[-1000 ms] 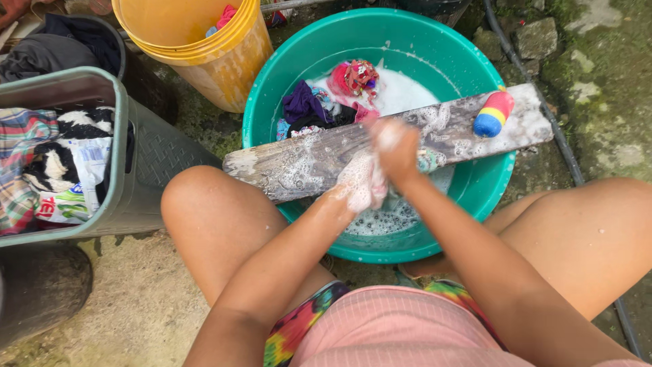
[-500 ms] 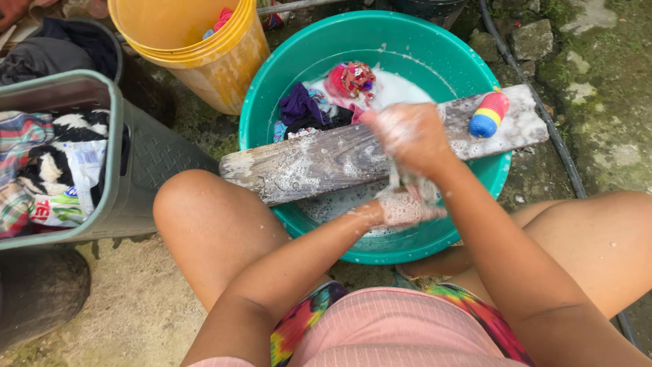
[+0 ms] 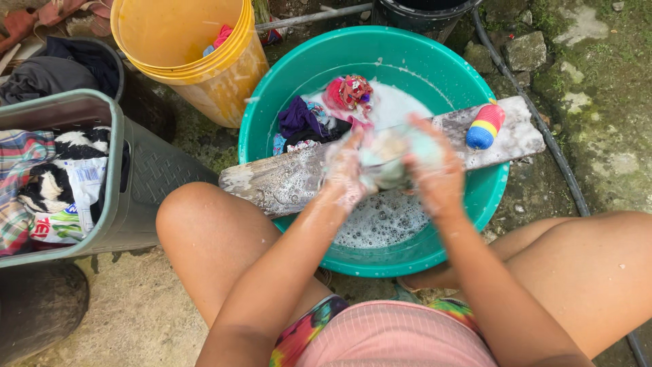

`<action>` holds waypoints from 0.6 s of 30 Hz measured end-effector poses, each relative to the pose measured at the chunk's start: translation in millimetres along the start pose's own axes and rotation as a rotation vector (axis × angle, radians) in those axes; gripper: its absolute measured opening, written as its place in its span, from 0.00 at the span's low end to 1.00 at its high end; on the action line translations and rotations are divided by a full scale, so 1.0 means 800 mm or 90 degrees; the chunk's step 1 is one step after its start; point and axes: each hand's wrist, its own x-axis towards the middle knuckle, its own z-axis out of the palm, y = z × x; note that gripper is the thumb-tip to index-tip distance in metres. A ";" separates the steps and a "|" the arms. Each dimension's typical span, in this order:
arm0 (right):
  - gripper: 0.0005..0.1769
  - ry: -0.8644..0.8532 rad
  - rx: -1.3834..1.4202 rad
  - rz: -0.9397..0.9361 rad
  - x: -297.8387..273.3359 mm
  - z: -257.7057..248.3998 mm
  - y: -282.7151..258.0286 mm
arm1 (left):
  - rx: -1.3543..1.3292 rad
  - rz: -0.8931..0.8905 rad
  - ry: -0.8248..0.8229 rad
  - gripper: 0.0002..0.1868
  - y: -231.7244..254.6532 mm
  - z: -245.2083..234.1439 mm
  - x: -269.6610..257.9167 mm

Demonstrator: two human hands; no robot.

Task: The person washes clothes in a green basin of soapy water by hand and using a scrub brush. They rub the fabric against a wooden board, apply soap, and rinse the items in the water.

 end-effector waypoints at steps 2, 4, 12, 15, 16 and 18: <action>0.20 -0.058 -0.015 -0.111 -0.023 0.058 0.012 | 0.005 -0.026 0.040 0.29 -0.037 -0.027 0.004; 0.16 -0.025 -0.070 -0.152 -0.017 0.080 0.040 | 0.014 -0.027 0.066 0.29 -0.061 -0.045 -0.004; 0.19 -0.155 -0.379 -0.189 -0.015 0.062 0.192 | 0.101 -0.035 0.099 0.29 -0.046 -0.042 0.010; 0.25 -0.026 -0.621 0.030 0.063 -0.013 0.222 | 0.173 -0.039 0.109 0.29 -0.038 -0.053 0.019; 0.27 0.030 -0.637 0.133 0.081 -0.038 0.225 | 0.217 -0.021 0.128 0.29 -0.033 -0.062 0.025; 0.32 0.048 -0.665 0.245 0.090 -0.061 0.233 | 0.526 0.069 0.219 0.29 -0.030 -0.080 0.045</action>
